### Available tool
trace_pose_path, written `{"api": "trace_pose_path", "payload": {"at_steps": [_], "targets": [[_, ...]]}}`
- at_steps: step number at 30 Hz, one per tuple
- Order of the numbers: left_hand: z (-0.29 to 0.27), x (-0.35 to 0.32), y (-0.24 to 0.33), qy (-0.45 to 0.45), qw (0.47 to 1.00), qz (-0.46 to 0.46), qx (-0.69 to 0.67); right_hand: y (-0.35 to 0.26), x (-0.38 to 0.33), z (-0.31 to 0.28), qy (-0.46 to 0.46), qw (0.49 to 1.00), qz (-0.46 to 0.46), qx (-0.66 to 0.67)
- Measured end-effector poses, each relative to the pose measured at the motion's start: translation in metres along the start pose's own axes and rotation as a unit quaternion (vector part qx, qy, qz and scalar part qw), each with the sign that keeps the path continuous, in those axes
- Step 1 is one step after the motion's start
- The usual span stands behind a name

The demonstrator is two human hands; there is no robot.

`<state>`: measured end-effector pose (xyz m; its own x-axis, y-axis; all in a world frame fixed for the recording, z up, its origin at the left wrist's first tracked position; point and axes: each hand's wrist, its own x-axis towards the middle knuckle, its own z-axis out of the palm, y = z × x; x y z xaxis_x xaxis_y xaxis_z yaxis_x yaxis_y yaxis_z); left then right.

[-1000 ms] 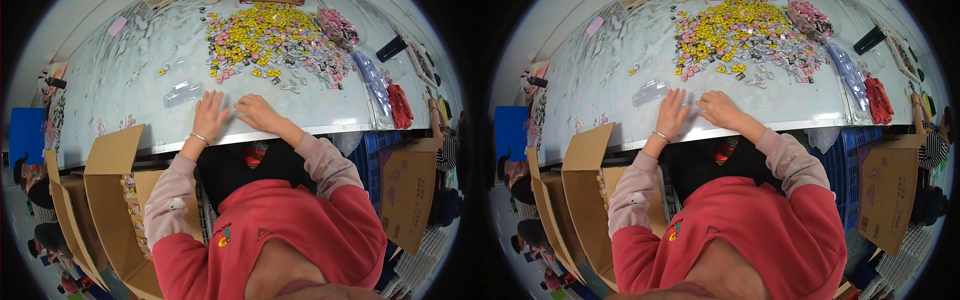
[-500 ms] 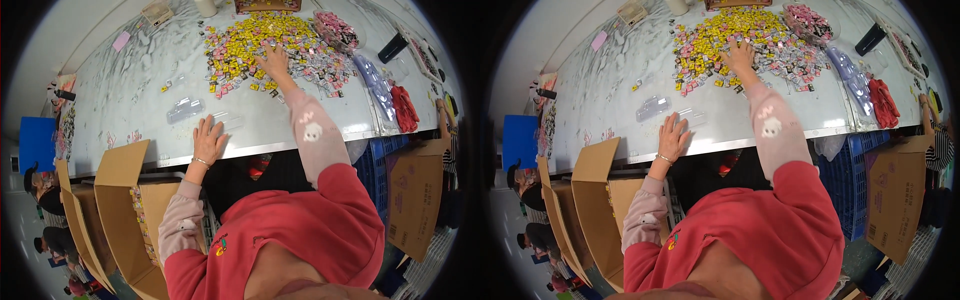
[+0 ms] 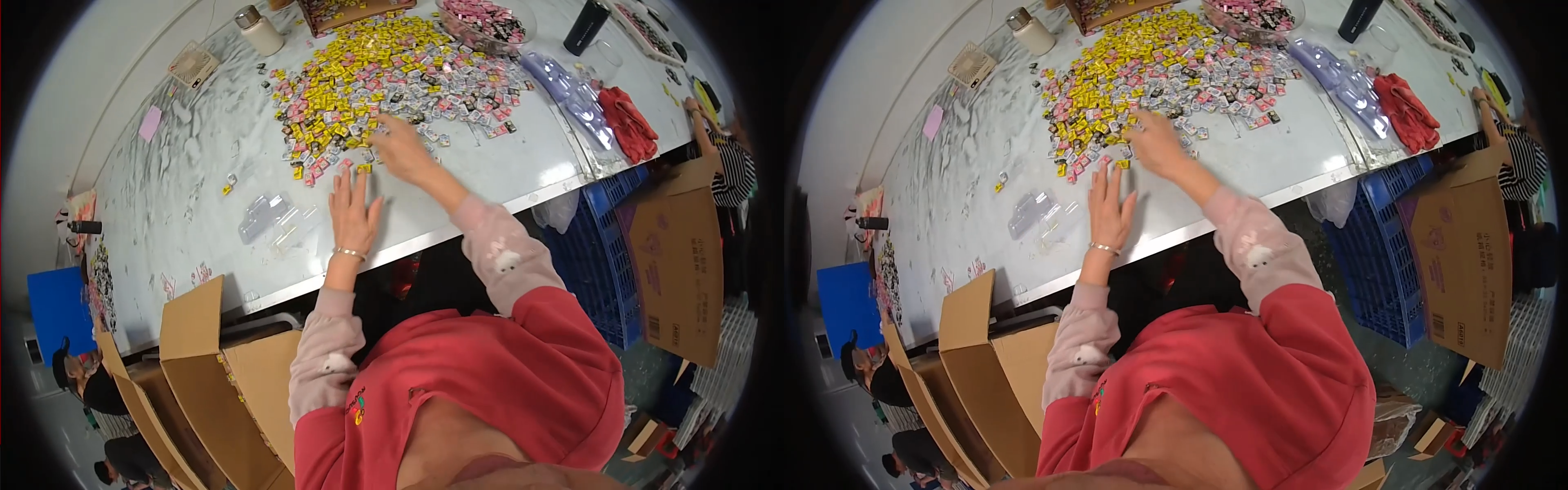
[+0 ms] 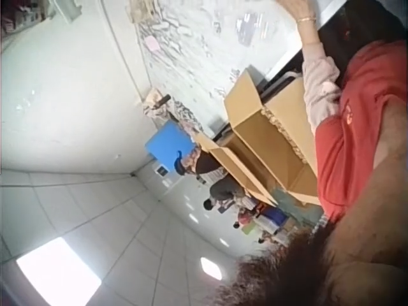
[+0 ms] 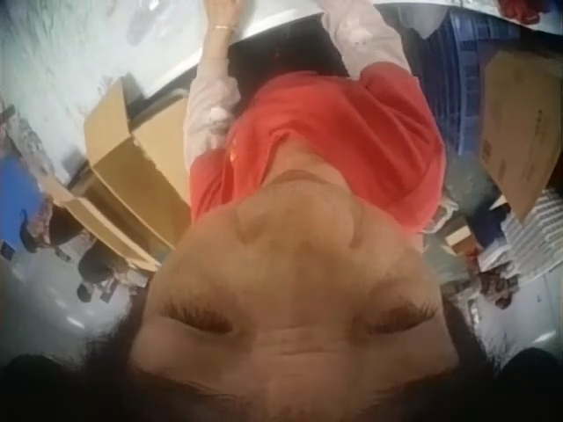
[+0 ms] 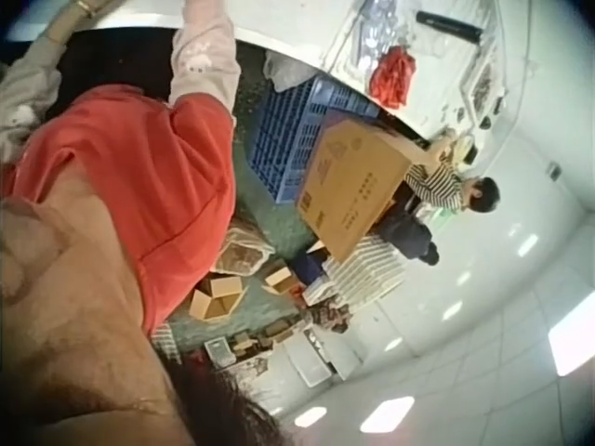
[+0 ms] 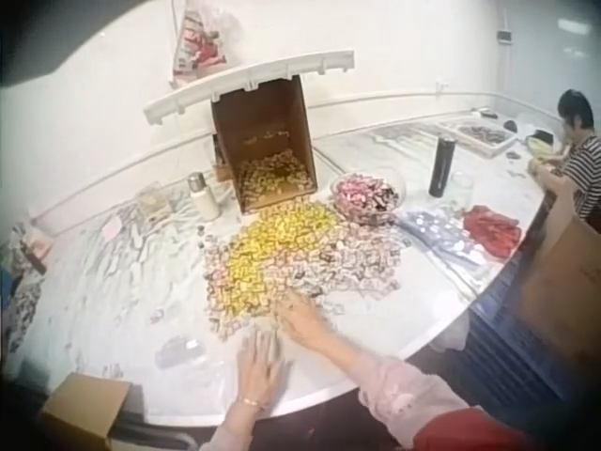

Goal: The person is sorting small colorful plastic items on a table and then packing them into a cardboard box.

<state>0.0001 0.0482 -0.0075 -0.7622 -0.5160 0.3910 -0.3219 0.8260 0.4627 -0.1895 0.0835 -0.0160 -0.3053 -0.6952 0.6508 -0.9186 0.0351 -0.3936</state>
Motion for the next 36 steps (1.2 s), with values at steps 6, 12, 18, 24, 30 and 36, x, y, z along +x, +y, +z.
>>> {"api": "trace_pose_path", "payload": {"at_steps": [6, 12, 18, 24, 30, 36], "targets": [[0.015, 0.015, 0.009, -0.040, 0.992, -0.020, 0.118, 0.110, -0.027, -0.106, 0.091, 0.916, 0.233, -0.314], [0.018, 0.010, 0.016, -0.059, 0.987, -0.033, 0.148, 0.128, -0.056, -0.110, 0.059, 0.942, 0.216, -0.251], [0.010, -0.016, 0.037, -0.054, 0.991, -0.033, 0.122, 0.032, -0.085, -0.099, 0.048, 0.965, 0.170, -0.193], [0.023, -0.013, 0.038, -0.034, 0.994, -0.034, 0.095, -0.035, -0.074, -0.051, -0.008, 0.992, 0.116, -0.052], [0.017, 0.029, -0.023, 0.104, 0.993, -0.057, -0.010, -0.025, -0.036, -0.019, -0.037, 0.995, 0.072, -0.055], [0.019, 0.035, -0.033, 0.032, 0.986, -0.096, 0.133, -0.024, -0.042, -0.031, -0.087, 0.995, 0.049, 0.014]]}}
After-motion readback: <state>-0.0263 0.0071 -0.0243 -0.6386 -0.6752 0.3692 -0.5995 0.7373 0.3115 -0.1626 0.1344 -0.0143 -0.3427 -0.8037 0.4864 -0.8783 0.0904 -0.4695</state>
